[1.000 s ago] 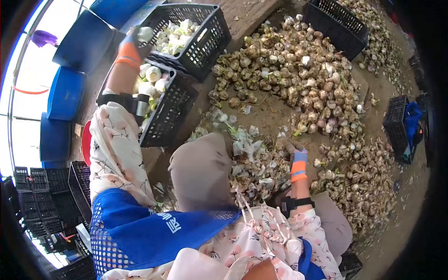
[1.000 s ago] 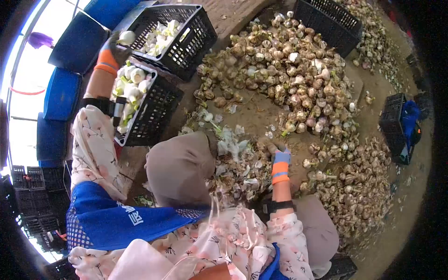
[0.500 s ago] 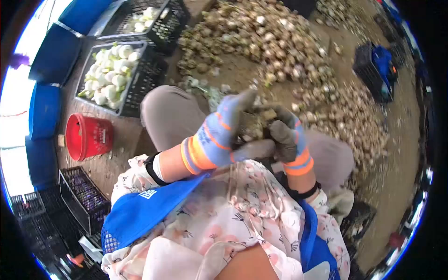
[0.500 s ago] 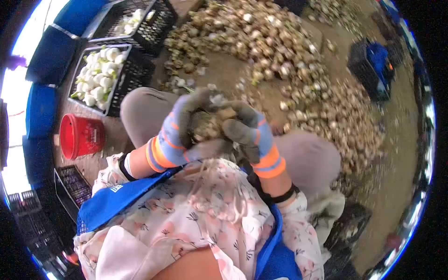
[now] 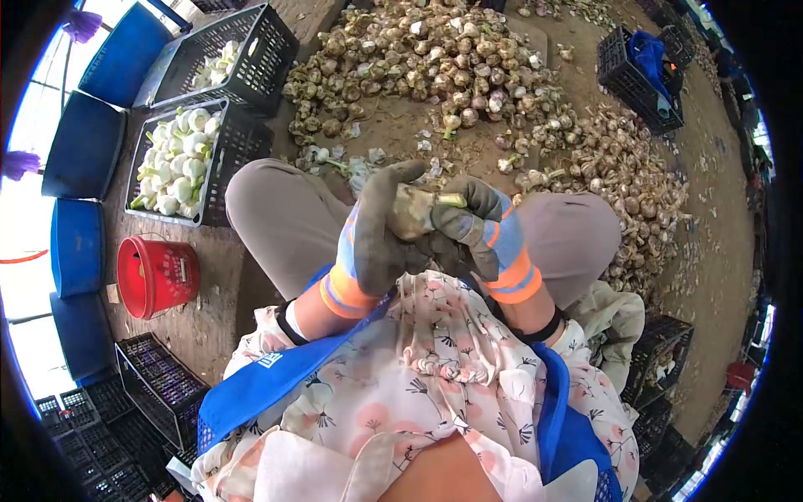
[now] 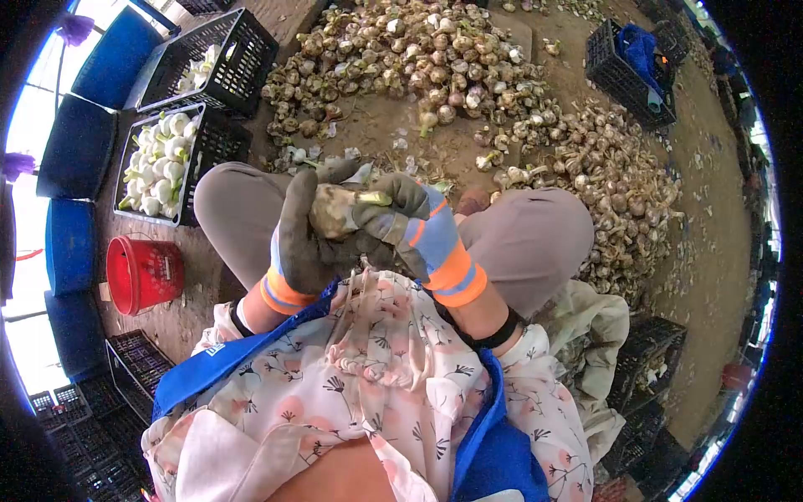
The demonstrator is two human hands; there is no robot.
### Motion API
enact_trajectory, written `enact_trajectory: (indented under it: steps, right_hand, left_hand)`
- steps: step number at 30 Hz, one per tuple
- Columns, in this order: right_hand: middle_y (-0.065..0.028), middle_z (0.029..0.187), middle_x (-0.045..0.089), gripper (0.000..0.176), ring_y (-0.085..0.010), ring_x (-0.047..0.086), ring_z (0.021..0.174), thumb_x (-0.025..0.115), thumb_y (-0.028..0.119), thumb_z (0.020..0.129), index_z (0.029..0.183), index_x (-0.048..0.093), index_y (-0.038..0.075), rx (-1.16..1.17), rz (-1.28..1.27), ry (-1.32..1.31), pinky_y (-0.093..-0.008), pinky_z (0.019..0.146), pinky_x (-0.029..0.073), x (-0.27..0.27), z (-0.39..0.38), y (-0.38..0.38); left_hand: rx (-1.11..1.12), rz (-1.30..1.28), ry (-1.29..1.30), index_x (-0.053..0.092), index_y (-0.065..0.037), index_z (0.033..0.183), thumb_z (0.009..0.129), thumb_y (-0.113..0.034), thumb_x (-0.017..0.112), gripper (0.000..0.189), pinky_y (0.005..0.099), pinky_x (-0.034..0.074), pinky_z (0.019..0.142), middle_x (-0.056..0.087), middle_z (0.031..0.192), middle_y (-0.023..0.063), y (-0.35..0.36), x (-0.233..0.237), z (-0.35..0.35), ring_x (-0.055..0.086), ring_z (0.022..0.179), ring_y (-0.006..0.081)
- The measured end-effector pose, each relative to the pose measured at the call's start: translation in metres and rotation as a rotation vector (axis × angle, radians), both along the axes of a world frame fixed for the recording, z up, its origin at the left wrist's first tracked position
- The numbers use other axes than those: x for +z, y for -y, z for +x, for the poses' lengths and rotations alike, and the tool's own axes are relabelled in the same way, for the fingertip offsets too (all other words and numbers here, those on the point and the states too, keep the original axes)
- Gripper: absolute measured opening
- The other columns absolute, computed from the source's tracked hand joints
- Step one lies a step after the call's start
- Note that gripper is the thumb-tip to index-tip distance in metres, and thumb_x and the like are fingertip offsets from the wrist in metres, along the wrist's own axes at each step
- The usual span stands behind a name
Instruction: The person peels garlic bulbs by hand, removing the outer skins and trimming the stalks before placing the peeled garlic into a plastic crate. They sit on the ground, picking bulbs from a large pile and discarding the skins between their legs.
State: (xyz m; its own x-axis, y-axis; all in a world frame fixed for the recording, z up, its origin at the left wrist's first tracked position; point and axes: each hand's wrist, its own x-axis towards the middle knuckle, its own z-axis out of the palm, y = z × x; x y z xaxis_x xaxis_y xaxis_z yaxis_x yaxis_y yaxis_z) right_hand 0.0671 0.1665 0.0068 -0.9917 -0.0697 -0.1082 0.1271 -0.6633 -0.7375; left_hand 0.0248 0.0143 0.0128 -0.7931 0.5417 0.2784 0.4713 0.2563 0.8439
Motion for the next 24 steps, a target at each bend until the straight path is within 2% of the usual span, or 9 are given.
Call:
enact_trajectory:
  steps: [2, 5, 6, 7, 10, 14, 17, 22, 24]
  right_hand:
    - [-0.0031, 0.085, 0.060, 0.013, -0.0092, 0.056, 0.076, 0.061, 0.002, 0.074, 0.085, 0.055, 0.001, -0.049, 0.090, -0.040, -0.0228, 0.067, 0.047, 0.002, 0.001, -0.001]
    - [-0.0051, 0.081, 0.060, 0.014, -0.0144, 0.058, 0.071, 0.059, -0.001, 0.071, 0.085, 0.055, 0.002, -0.096, 0.029, 0.114, -0.0251, 0.063, 0.046, 0.010, 0.001, -0.005]
    - [-0.0070, 0.078, 0.059, 0.016, -0.0190, 0.057, 0.069, 0.059, -0.001, 0.069, 0.085, 0.056, 0.002, -0.194, 0.655, -0.129, -0.0273, 0.061, 0.045, 0.008, 0.001, -0.008]
    - [-0.0090, 0.076, 0.058, 0.018, -0.0236, 0.057, 0.066, 0.058, -0.001, 0.067, 0.085, 0.056, 0.002, -0.281, 1.278, -0.381, -0.0294, 0.058, 0.044, 0.006, 0.001, -0.012]
    - [-0.0116, 0.074, 0.054, 0.021, -0.0309, 0.053, 0.065, 0.058, -0.001, 0.063, 0.083, 0.056, 0.003, -0.423, 1.185, -0.435, -0.0337, 0.056, 0.042, -0.006, -0.004, -0.025]
    - [-0.0151, 0.090, 0.056, 0.017, -0.0254, 0.054, 0.083, 0.056, -0.003, 0.064, 0.081, 0.056, -0.001, -0.407, 1.084, -0.472, -0.0300, 0.070, 0.044, -0.014, 0.000, -0.027]
    - [-0.0157, 0.099, 0.054, 0.018, -0.0228, 0.053, 0.089, 0.055, -0.005, 0.064, 0.081, 0.055, -0.002, -0.333, 0.826, -0.374, -0.0295, 0.077, 0.043, -0.010, 0.000, -0.020]
    - [-0.0156, 0.099, 0.052, 0.020, -0.0254, 0.054, 0.085, 0.058, 0.000, 0.064, 0.083, 0.055, 0.000, -0.231, 0.551, -0.018, -0.0315, 0.074, 0.044, 0.004, 0.008, -0.004]
    - [-0.0126, 0.092, 0.055, 0.017, -0.0260, 0.051, 0.079, 0.059, 0.005, 0.066, 0.082, 0.056, 0.004, -0.353, 1.322, -0.530, -0.0340, 0.065, 0.042, -0.003, 0.006, -0.001]
  left_hand:
    - [0.030, 0.822, 1.165, 0.038, -0.002, 0.116, 0.086, -0.044, 0.042, 0.052, 0.0309, 0.049, 0.066, 0.051, 0.099, 0.0113, -0.012, 0.008, 0.003, 0.055, 0.086, 0.0211]
    - [0.048, 0.590, 0.902, 0.043, -0.003, 0.108, 0.087, -0.043, 0.040, 0.045, 0.0245, 0.044, 0.053, 0.052, 0.084, 0.0057, -0.014, 0.013, 0.004, 0.050, 0.065, 0.0135]
    - [0.059, 0.476, 0.772, 0.046, -0.003, 0.104, 0.087, -0.043, 0.040, 0.043, 0.0212, 0.041, 0.046, 0.052, 0.077, 0.0029, -0.014, 0.013, 0.005, 0.048, 0.054, 0.0098]
    - [-0.040, 0.776, 1.104, 0.048, -0.004, 0.096, 0.088, -0.041, 0.039, 0.039, 0.0165, 0.033, 0.037, 0.049, 0.065, -0.0008, -0.015, 0.002, -0.004, 0.038, 0.042, 0.0050]
    - [-0.321, 0.703, 1.544, 0.048, -0.003, 0.099, 0.088, -0.037, 0.039, 0.037, 0.0137, 0.033, 0.034, 0.055, 0.072, 0.0018, -0.001, -0.009, -0.022, 0.046, 0.044, 0.0046]
    - [-0.070, 0.654, 1.327, 0.042, -0.001, 0.114, 0.089, -0.029, 0.038, 0.037, 0.0164, 0.041, 0.040, 0.058, 0.086, 0.0074, -0.014, 0.009, -0.006, 0.056, 0.055, 0.0089]
    - [-0.009, 0.472, 0.954, 0.022, 0.000, 0.130, 0.085, -0.013, 0.038, 0.049, 0.0290, 0.048, 0.073, 0.048, 0.113, 0.0138, -0.012, 0.011, 0.000, 0.055, 0.091, 0.0197]
    - [-0.093, 0.178, 0.166, 0.015, 0.001, 0.131, 0.056, -0.012, 0.076, 0.098, 0.0294, 0.041, 0.082, 0.026, 0.128, 0.0140, -0.012, -0.003, 0.011, 0.042, 0.104, 0.0200]
    - [-0.144, 0.545, 0.671, 0.019, 0.001, 0.129, 0.056, -0.014, 0.077, 0.095, 0.0295, 0.040, 0.083, 0.033, 0.119, 0.0118, -0.018, -0.005, 0.006, 0.045, 0.098, 0.0186]
